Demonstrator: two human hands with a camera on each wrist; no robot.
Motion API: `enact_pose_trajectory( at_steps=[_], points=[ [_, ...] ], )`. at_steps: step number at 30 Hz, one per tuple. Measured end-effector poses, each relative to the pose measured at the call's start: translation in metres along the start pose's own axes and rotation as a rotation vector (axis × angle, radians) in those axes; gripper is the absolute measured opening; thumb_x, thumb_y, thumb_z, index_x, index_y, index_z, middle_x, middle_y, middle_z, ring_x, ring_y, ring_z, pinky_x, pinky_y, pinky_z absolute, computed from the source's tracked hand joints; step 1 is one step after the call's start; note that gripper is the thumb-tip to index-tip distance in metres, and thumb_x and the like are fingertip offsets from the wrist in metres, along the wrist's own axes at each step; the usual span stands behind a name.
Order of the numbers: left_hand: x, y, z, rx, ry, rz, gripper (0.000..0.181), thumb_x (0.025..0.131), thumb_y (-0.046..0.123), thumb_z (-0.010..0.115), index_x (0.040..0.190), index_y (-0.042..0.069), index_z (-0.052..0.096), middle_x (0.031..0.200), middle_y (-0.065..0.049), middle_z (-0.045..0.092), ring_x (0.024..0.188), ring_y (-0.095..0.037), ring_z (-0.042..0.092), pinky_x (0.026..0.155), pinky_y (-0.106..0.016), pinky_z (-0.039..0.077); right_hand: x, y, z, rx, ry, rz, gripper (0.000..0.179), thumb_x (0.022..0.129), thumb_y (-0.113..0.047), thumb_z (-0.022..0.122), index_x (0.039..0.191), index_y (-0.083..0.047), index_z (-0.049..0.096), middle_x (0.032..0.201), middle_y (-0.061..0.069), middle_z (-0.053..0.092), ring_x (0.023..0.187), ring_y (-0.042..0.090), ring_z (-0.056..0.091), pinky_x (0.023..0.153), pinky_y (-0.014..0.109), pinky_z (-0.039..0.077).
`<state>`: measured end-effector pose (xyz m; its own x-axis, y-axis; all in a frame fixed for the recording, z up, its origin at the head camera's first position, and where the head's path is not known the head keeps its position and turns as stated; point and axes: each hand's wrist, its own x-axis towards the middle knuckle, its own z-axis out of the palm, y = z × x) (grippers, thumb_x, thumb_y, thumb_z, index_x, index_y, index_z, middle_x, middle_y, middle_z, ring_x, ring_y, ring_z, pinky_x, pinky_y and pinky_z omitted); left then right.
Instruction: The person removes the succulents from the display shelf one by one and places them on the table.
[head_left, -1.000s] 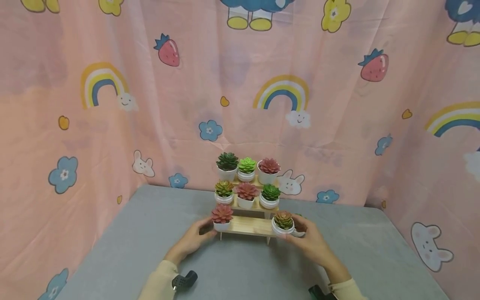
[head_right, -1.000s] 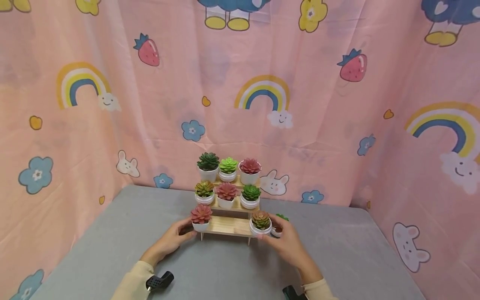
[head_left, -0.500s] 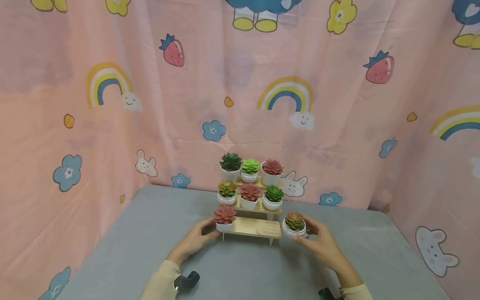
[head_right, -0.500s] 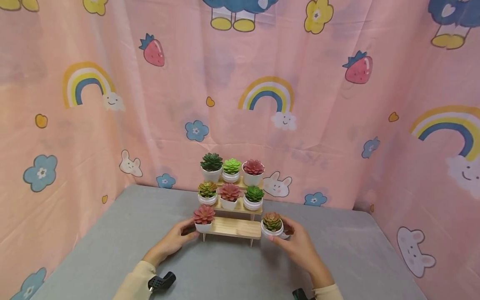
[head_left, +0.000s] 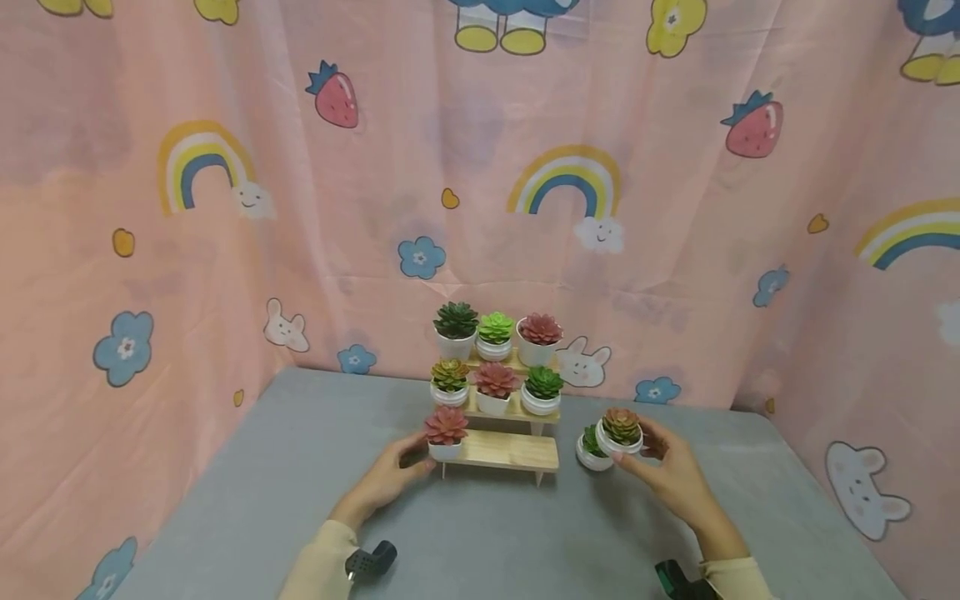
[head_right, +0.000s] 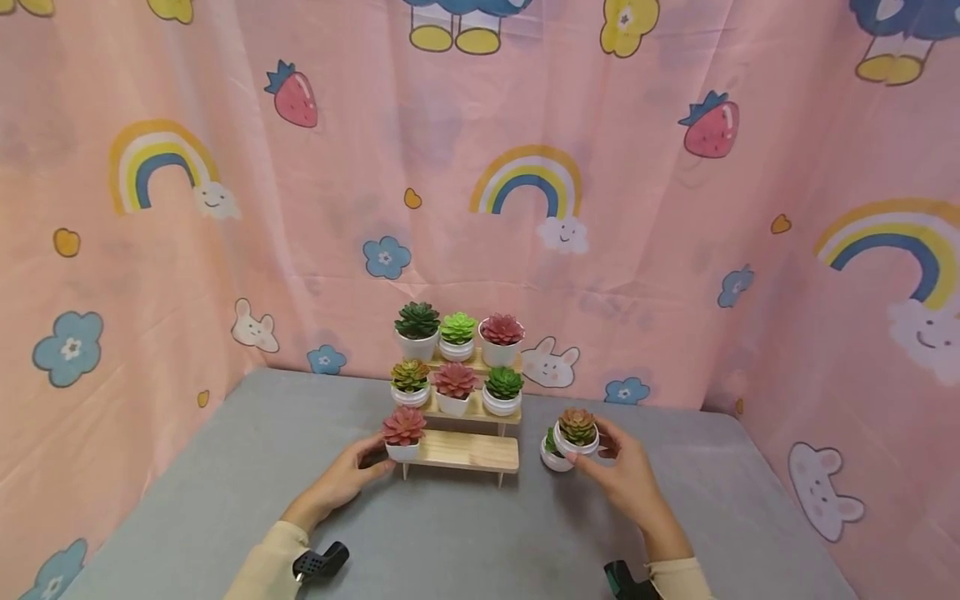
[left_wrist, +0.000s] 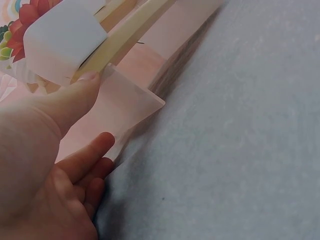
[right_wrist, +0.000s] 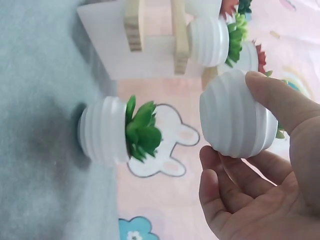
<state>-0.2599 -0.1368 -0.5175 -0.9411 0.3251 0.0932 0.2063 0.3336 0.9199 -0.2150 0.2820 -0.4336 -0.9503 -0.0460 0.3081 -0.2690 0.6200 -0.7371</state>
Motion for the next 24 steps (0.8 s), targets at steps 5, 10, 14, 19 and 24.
enact_pose_trajectory(
  at_steps=[5,10,14,19,24],
  points=[
    [0.001,-0.001,0.0,0.003,0.006,-0.018,0.061,0.097,0.024,0.068,0.151,0.005,0.046,0.151,-0.022,0.051,0.142,-0.042,0.045,0.117,-0.061,0.035,0.001,0.006,-0.002,0.018,0.006,0.009,0.065,0.09,-0.015,0.077,0.143,0.009,0.049,0.132,0.027,0.062,0.1,-0.016,0.051,0.083,0.02,0.053],
    [0.003,-0.001,-0.002,0.001,0.008,-0.027,0.062,0.098,0.024,0.067,0.152,0.005,0.044,0.151,-0.022,0.05,0.142,-0.042,0.044,0.117,-0.061,0.034,0.004,0.01,-0.004,-0.009,0.017,0.07,0.068,0.091,-0.019,0.076,0.145,0.009,0.046,0.136,0.027,0.06,0.109,0.007,0.059,0.084,0.018,0.051],
    [0.004,-0.001,-0.002,-0.001,0.01,-0.029,0.061,0.098,0.024,0.067,0.152,0.006,0.045,0.152,-0.021,0.05,0.143,-0.041,0.044,0.118,-0.06,0.033,0.005,0.016,-0.006,-0.017,0.028,0.089,0.069,0.092,-0.019,0.075,0.146,0.01,0.043,0.138,0.029,0.057,0.11,0.007,0.057,0.082,0.018,0.05],
    [0.004,-0.003,0.0,-0.016,0.01,-0.039,0.061,0.097,0.024,0.069,0.151,0.008,0.047,0.152,-0.019,0.051,0.144,-0.04,0.044,0.119,-0.059,0.032,0.002,0.026,-0.01,-0.016,0.033,0.111,0.071,0.092,-0.02,0.075,0.147,0.01,0.042,0.139,0.031,0.056,0.103,-0.007,0.051,0.079,0.016,0.049],
    [0.004,-0.006,0.0,-0.015,0.004,-0.025,0.061,0.097,0.024,0.068,0.151,0.007,0.047,0.151,-0.02,0.051,0.143,-0.041,0.044,0.118,-0.06,0.033,0.001,0.034,-0.014,-0.021,0.034,0.16,0.074,0.092,-0.021,0.075,0.149,0.011,0.039,0.141,0.033,0.054,0.105,-0.001,0.055,0.078,0.013,0.048]
  ],
)
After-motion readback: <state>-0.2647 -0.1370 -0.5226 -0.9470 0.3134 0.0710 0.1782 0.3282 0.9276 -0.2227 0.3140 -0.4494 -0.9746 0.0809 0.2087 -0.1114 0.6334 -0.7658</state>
